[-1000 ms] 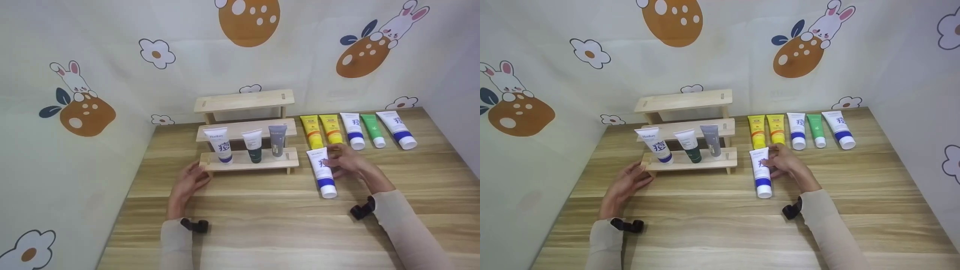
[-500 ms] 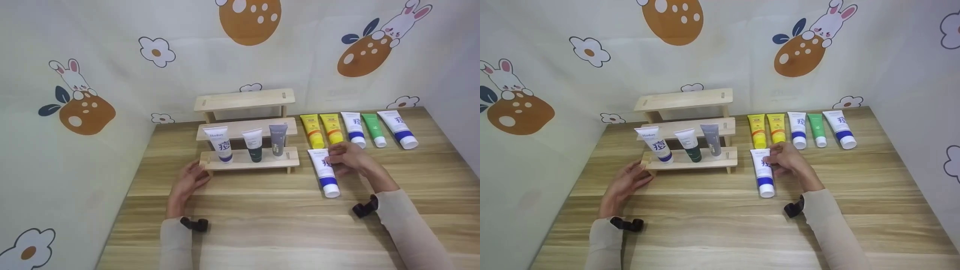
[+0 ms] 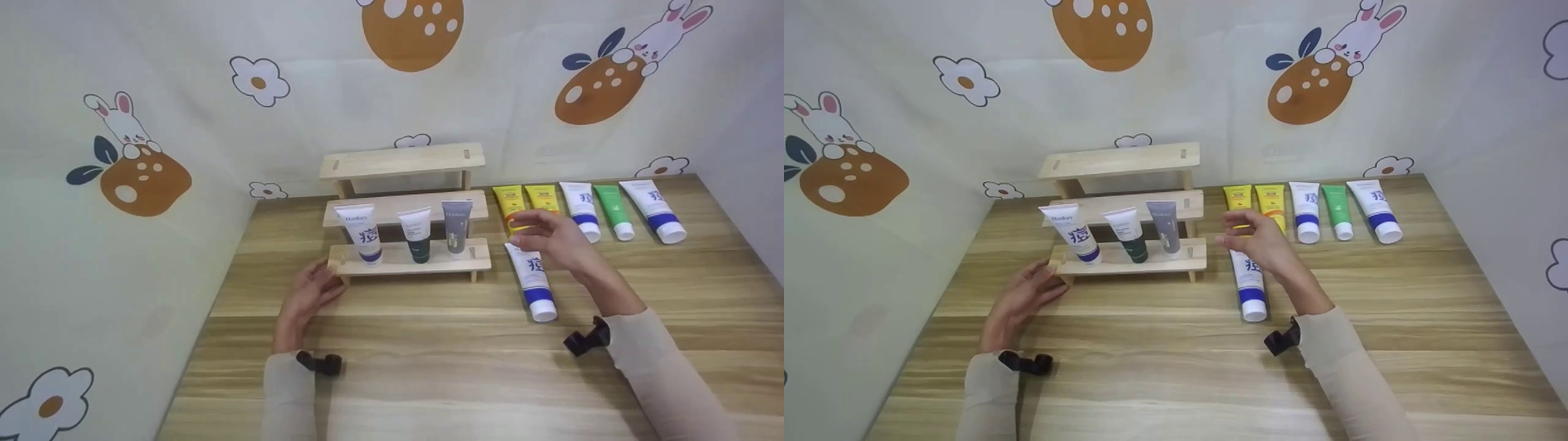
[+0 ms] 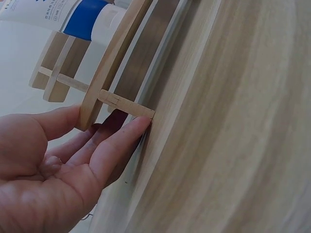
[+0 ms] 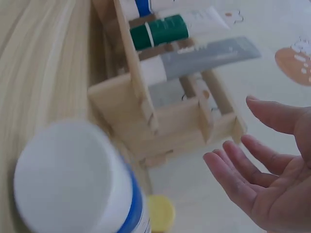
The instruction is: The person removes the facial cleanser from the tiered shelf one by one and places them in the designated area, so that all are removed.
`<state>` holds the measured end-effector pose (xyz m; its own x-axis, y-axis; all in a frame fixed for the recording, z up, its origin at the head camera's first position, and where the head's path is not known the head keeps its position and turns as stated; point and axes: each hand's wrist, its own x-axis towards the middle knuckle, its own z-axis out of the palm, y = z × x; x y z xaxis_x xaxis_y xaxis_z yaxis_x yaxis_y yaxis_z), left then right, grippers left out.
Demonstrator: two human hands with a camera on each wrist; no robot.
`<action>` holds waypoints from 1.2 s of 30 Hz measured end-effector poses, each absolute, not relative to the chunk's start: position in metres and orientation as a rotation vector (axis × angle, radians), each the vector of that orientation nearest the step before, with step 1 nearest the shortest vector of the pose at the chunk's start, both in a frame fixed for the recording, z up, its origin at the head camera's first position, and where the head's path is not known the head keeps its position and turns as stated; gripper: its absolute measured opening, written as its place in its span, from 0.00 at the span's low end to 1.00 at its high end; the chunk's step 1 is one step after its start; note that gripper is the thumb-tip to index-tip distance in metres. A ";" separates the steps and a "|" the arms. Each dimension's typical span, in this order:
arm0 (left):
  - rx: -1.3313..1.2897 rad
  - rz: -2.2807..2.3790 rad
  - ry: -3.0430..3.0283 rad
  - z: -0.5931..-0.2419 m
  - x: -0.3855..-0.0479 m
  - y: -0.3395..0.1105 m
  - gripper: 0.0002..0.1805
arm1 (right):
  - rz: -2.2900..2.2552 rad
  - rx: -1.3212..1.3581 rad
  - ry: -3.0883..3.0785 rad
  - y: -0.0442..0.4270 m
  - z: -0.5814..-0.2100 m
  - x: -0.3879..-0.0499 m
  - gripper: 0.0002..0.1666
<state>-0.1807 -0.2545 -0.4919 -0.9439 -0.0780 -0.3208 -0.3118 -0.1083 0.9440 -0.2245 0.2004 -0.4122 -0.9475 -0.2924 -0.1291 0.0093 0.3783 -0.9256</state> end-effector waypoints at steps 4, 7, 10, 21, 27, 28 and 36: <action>-0.447 2.183 1.974 -0.492 -0.180 -0.254 0.28 | -1.612 -0.275 2.410 0.187 -0.403 -0.222 0.36; -0.455 2.180 1.973 -0.492 -0.180 -0.254 0.27 | -1.625 -0.254 2.430 0.179 -0.399 -0.222 0.37; -0.454 2.172 1.977 -0.492 -0.180 -0.254 0.27 | -1.644 -0.242 2.424 0.171 -0.398 -0.223 0.38; -0.485 2.185 1.994 -0.492 -0.181 -0.253 0.26 | -1.828 -0.342 2.286 0.144 -0.407 -0.228 0.38; -0.499 2.196 1.973 -0.491 -0.181 -0.252 0.27 | -1.874 -0.250 2.262 0.134 -0.409 -0.228 0.36; -0.501 2.195 1.972 -0.491 -0.181 -0.252 0.27 | -1.881 -0.237 2.259 0.132 -0.410 -0.228 0.36; -0.507 2.174 1.984 -0.491 -0.181 -0.253 0.26 | -1.908 -0.194 2.252 0.121 -0.413 -0.230 0.32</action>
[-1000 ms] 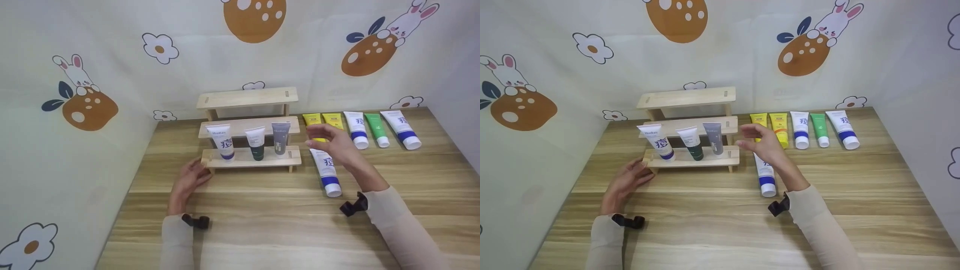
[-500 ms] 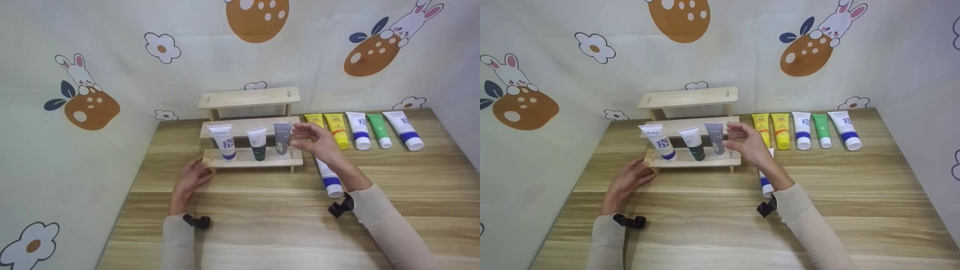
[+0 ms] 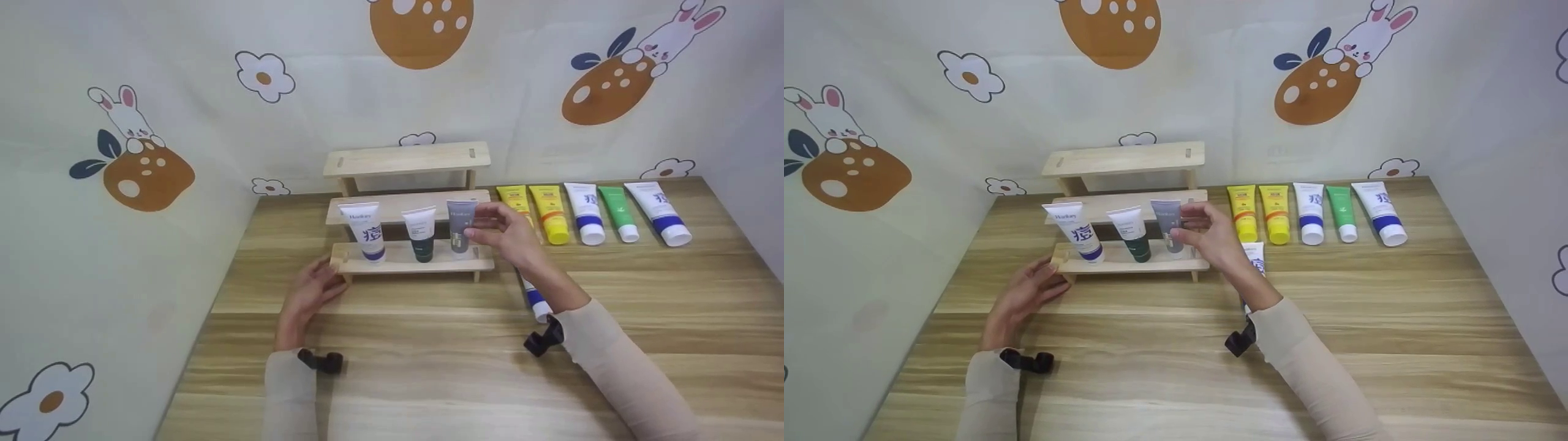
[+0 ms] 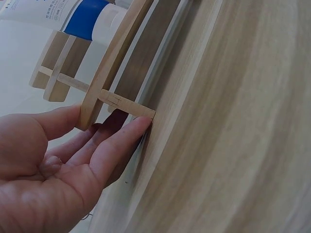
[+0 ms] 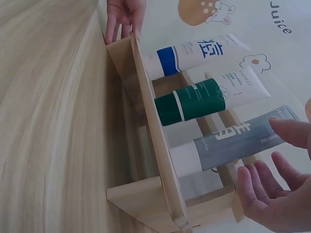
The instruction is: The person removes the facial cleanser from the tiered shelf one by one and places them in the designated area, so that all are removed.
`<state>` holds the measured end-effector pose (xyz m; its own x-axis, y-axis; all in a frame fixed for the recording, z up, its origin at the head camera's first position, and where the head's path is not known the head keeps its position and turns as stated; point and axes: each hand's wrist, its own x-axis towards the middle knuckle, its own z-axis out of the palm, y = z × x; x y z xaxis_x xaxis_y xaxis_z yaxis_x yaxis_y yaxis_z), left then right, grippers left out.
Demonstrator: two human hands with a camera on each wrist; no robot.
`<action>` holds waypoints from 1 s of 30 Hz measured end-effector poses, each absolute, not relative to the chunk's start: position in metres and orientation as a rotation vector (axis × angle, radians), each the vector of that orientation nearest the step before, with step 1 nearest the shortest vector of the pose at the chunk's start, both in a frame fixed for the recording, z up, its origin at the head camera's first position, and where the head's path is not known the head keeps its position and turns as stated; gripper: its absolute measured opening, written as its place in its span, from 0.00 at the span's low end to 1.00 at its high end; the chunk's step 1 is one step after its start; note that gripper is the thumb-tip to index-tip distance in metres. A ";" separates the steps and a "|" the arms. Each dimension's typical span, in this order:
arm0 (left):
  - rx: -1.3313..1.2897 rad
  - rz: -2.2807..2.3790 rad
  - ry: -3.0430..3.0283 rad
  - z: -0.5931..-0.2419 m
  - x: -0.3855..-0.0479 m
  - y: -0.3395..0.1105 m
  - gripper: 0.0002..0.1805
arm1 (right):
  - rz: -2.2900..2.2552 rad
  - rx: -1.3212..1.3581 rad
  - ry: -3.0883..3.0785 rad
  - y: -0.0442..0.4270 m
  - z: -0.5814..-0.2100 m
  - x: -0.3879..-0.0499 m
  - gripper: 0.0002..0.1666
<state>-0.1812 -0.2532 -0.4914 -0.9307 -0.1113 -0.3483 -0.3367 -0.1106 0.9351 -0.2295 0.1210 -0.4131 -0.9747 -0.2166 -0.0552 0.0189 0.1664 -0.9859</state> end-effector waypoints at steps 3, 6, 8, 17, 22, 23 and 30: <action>-0.497 2.175 1.984 -0.491 -0.181 -0.253 0.26 | -1.906 -0.177 2.269 0.118 -0.414 -0.230 0.31; -0.481 2.187 1.981 -0.491 -0.180 -0.253 0.27 | -1.886 -0.169 2.290 0.116 -0.415 -0.230 0.30; -0.466 2.192 1.979 -0.492 -0.180 -0.254 0.27 | -1.871 -0.162 2.304 0.115 -0.416 -0.230 0.29; -0.457 2.166 1.983 -0.491 -0.179 -0.255 0.27 | -1.897 -0.145 2.316 0.112 -0.418 -0.231 0.23; -0.456 2.155 1.993 -0.491 -0.180 -0.255 0.27 | -1.959 -0.168 2.296 0.111 -0.420 -0.230 0.19; -0.456 2.153 1.993 -0.491 -0.180 -0.255 0.27 | -1.973 -0.169 2.288 0.112 -0.420 -0.230 0.18; -0.490 2.135 2.001 -0.490 -0.180 -0.255 0.27 | -2.014 -0.190 2.277 0.120 -0.418 -0.228 0.17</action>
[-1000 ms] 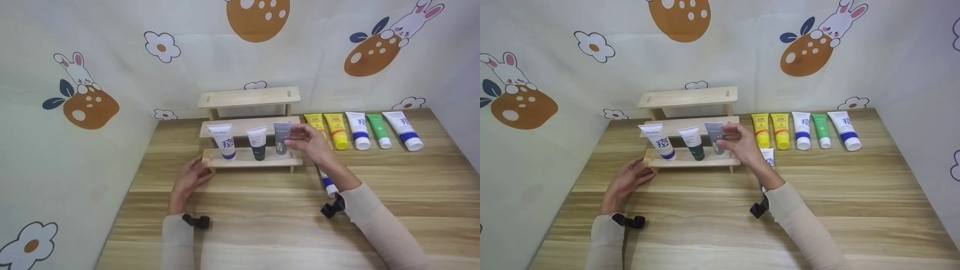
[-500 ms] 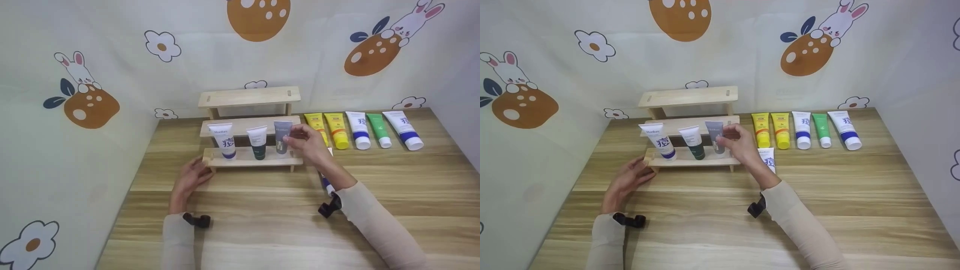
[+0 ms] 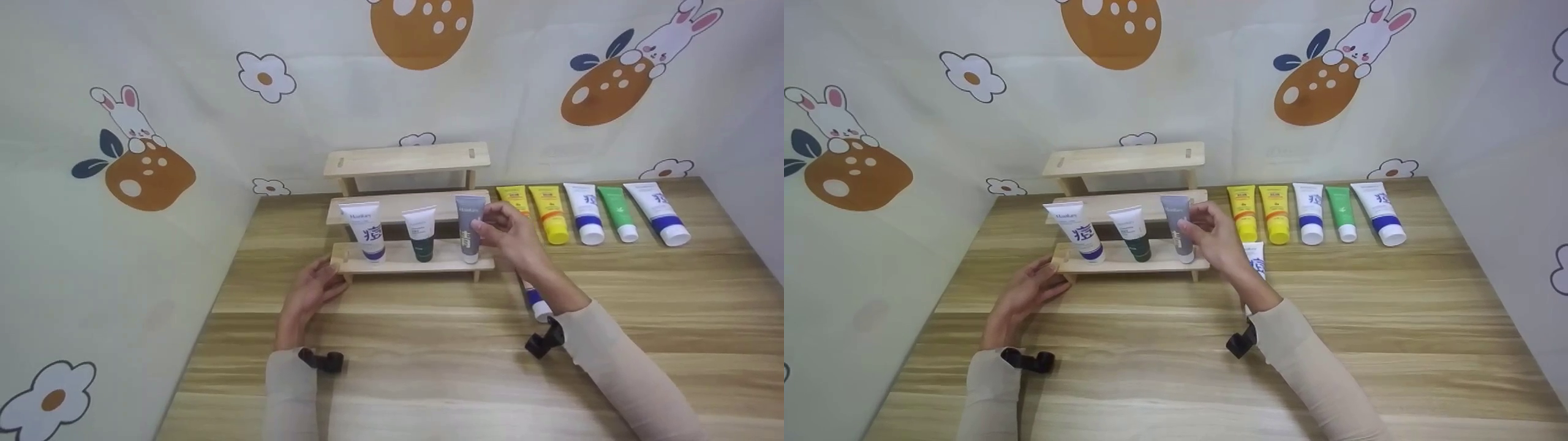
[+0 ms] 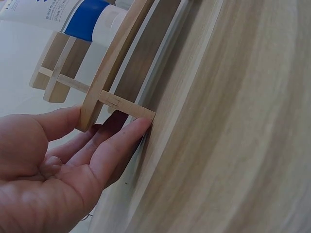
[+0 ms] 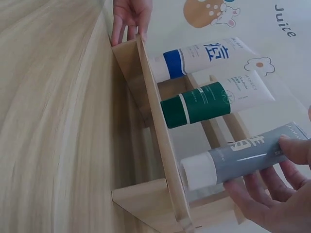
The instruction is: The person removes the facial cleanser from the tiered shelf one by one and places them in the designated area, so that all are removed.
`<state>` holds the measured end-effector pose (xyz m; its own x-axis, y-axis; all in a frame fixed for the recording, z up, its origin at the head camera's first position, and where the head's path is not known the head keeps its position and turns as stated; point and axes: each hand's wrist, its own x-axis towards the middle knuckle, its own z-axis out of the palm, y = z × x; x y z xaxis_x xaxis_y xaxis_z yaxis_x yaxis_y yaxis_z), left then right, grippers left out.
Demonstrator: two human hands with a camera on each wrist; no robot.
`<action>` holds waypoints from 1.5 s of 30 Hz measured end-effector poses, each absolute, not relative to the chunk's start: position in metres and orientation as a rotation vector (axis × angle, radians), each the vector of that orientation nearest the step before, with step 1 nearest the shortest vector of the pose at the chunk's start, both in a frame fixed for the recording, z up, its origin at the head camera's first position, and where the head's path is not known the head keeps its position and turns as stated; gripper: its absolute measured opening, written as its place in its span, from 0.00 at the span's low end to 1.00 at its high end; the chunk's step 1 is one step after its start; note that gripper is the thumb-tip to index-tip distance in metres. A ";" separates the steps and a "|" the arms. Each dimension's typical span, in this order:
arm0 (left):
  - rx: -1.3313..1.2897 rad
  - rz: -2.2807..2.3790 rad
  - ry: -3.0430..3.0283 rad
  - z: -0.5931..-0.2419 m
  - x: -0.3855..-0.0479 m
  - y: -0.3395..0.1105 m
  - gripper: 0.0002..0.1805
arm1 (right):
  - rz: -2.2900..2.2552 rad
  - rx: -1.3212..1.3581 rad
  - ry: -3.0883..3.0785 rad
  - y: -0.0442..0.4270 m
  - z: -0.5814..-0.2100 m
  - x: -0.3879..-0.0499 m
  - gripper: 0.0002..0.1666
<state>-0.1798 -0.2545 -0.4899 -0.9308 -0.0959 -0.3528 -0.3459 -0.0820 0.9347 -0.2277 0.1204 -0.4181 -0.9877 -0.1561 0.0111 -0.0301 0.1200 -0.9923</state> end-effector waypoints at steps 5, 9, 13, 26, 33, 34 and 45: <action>-0.490 2.144 2.002 -0.490 -0.180 -0.254 0.26 | -2.018 -0.194 2.277 0.133 -0.416 -0.223 0.17; -0.459 2.161 2.001 -0.491 -0.180 -0.253 0.26 | -2.018 -0.204 2.275 0.146 -0.414 -0.219 0.18; -0.452 2.156 2.009 -0.492 -0.180 -0.253 0.26 | -1.973 -0.222 2.310 0.162 -0.412 -0.216 0.20; -0.464 2.180 1.982 -0.492 -0.180 -0.254 0.27 | -2.027 -0.269 2.322 0.210 -0.414 -0.210 0.11; -0.442 2.156 2.008 -0.492 -0.180 -0.254 0.27 | -1.954 -0.233 2.335 0.232 -0.414 -0.208 0.14; -0.445 2.158 2.009 -0.492 -0.180 -0.254 0.26 | -1.924 -0.215 2.350 0.235 -0.414 -0.208 0.15; -0.430 2.167 2.022 -0.494 -0.180 -0.254 0.25 | -1.782 -0.090 2.381 0.266 -0.423 -0.214 0.26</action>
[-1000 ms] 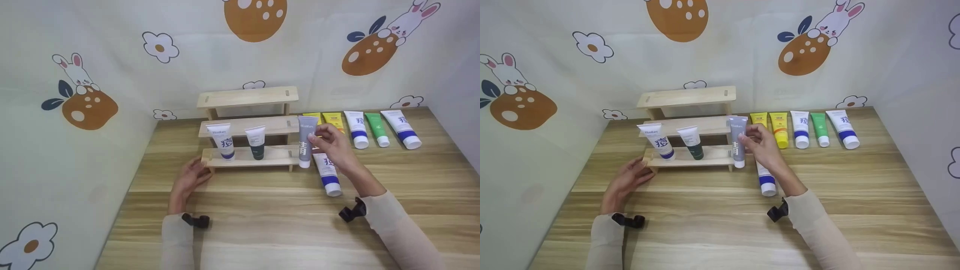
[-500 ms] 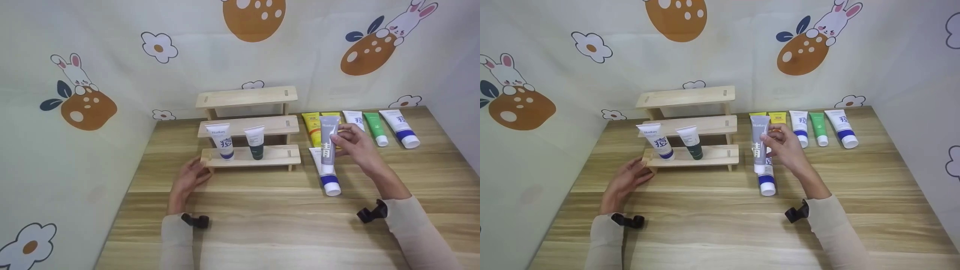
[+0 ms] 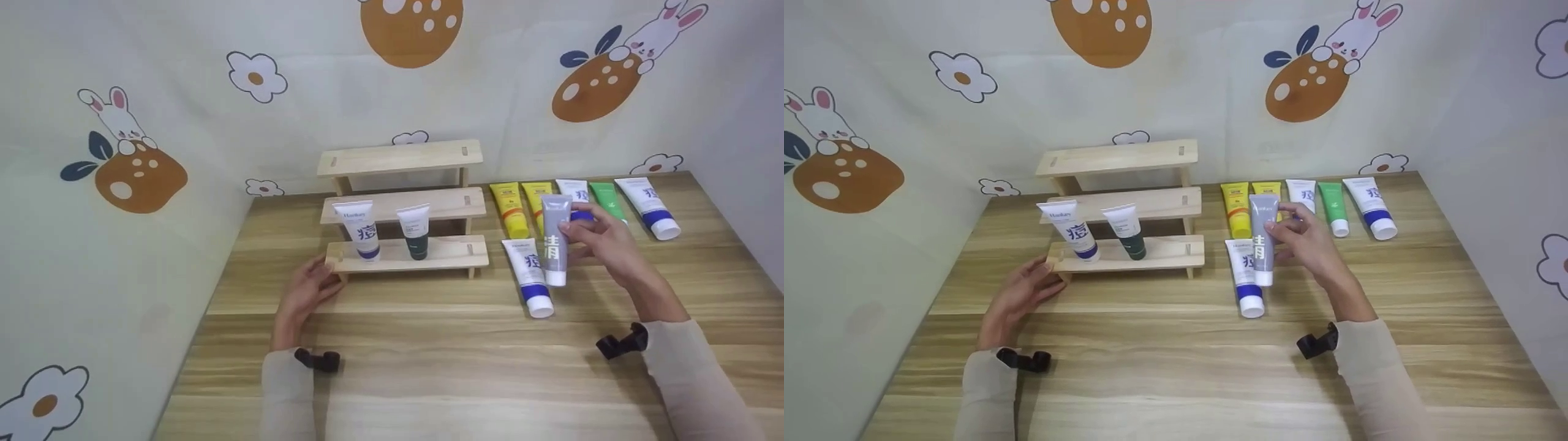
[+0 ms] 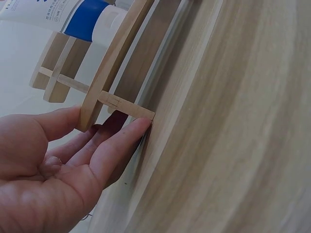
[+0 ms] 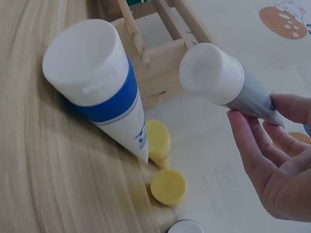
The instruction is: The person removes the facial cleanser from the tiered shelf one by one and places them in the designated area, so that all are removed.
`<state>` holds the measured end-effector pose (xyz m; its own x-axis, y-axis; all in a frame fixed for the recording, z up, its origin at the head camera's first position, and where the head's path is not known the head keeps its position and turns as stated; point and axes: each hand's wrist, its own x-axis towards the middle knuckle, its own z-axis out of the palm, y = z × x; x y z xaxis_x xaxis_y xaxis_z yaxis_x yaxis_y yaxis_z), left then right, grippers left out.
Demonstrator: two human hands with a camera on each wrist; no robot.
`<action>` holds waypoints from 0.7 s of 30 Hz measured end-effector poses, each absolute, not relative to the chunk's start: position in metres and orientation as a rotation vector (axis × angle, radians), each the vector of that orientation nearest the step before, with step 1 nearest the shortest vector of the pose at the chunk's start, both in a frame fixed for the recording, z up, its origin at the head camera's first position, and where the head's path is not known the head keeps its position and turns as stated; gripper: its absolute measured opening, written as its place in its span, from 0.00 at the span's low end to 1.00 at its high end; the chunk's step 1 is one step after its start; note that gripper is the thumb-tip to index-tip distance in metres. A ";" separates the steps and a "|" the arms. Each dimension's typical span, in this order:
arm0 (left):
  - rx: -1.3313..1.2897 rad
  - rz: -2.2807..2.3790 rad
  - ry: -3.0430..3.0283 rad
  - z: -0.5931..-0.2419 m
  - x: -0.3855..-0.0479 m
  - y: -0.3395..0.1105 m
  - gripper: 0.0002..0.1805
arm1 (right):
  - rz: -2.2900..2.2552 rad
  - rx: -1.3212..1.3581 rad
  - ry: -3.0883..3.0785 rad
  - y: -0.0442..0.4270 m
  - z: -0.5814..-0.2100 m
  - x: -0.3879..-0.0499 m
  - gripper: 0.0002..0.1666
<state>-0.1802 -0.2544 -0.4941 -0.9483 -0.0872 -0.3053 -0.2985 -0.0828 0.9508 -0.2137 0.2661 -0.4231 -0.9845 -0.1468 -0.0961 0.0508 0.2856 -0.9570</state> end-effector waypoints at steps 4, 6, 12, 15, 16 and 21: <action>-0.428 2.147 2.024 -0.493 -0.181 -0.255 0.25 | -1.744 -0.073 2.377 0.273 -0.425 -0.216 0.24; -0.437 2.137 2.026 -0.493 -0.181 -0.255 0.25 | -1.704 -0.061 2.390 0.276 -0.426 -0.218 0.25; -0.453 2.129 2.023 -0.493 -0.181 -0.254 0.26 | -1.634 -0.015 2.328 0.287 -0.436 -0.225 0.35; -0.462 2.135 2.017 -0.492 -0.181 -0.254 0.26 | -1.637 0.012 2.267 0.293 -0.442 -0.229 0.37; -0.464 2.133 2.020 -0.492 -0.181 -0.254 0.26 | -1.633 0.019 2.256 0.294 -0.444 -0.230 0.37; -0.453 2.147 2.038 -0.492 -0.180 -0.253 0.25 | -1.650 0.034 2.198 0.298 -0.452 -0.233 0.36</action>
<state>-0.1804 -0.2533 -0.4921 -0.9438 -0.0996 -0.3151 -0.3095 -0.0682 0.9485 -0.2326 0.2980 -0.4518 -0.9235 -0.2110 -0.3202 0.2487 0.3062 -0.9189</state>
